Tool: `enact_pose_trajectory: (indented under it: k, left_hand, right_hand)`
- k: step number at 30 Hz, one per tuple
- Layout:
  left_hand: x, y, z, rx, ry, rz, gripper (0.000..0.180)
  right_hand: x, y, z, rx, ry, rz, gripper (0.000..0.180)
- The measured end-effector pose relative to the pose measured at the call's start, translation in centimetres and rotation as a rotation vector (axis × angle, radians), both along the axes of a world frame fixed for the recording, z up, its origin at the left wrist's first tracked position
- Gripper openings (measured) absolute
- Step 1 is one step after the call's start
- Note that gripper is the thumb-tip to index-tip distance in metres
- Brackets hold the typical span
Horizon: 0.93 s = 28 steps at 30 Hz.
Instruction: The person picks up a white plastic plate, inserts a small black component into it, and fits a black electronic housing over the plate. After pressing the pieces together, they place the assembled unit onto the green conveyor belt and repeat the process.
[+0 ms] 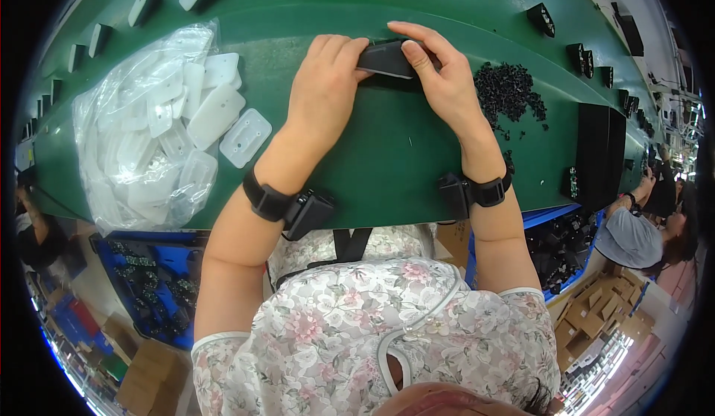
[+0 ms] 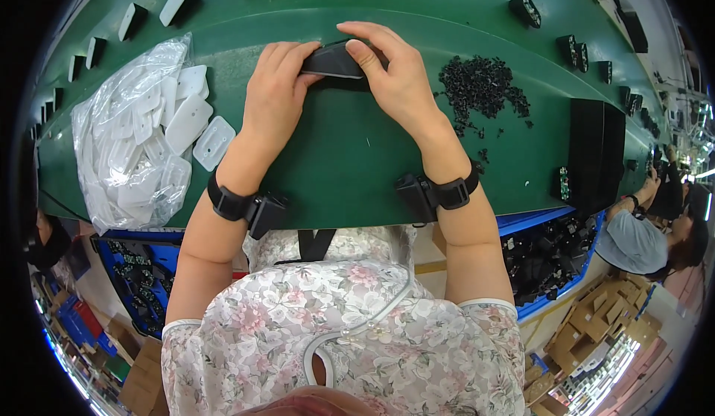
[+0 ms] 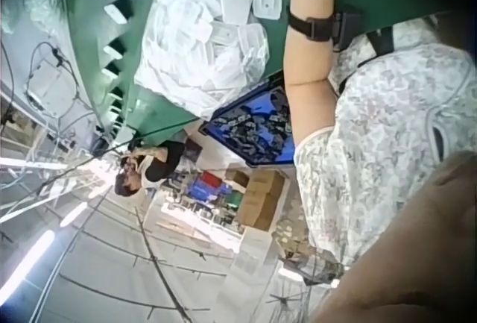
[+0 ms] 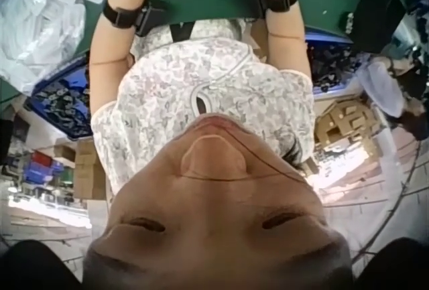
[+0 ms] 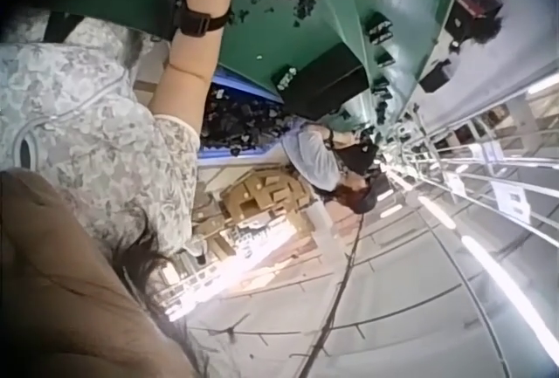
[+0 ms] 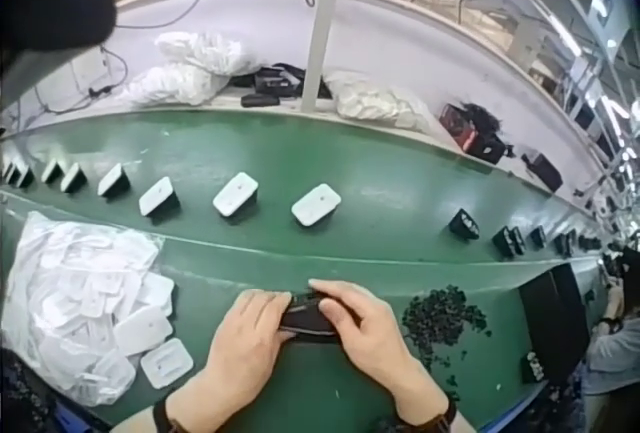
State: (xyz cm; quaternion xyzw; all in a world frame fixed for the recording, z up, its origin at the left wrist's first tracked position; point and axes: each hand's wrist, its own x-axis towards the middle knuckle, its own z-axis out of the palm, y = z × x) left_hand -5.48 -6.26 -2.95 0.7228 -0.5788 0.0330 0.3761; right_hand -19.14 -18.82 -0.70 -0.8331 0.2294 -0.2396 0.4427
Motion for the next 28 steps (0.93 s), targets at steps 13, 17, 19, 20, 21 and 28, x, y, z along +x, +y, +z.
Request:
enact_pose_trajectory:
  k: [13, 17, 19, 20, 21, 28]
  left_hand:
    - [-1.2, -0.2, 1.9, 0.105, 0.872, -0.14, 0.029]
    - [-1.1, -2.2, 2.8, 0.117, 0.933, -0.226, 0.029]
    - [-1.1, -3.9, 3.5, 0.171, 0.926, -0.233, 0.03]
    - [-0.8, -5.1, 3.4, 0.173, 0.916, -0.239, 0.03]
    - [-0.2, -6.6, 3.1, 0.191, 0.944, -0.229, 0.03]
    - [3.2, -17.3, 0.8, 0.334, 1.031, -0.183, 0.038]
  right_hand:
    - [-2.5, 0.3, 1.9, 0.11, -0.079, -0.018, 0.047]
    - [-3.3, -1.2, 1.7, 0.13, -0.104, -0.032, 0.048]
    - [-4.1, -2.3, 2.0, 0.02, -0.11, -0.124, 0.049]
    - [-4.5, -2.6, 2.3, -0.09, -0.104, -0.189, 0.05]
    - [-5.2, -3.0, 2.9, -0.119, -0.043, -0.303, 0.051]
    - [-8.1, -5.5, 2.0, -0.445, 0.674, -0.487, 0.045]
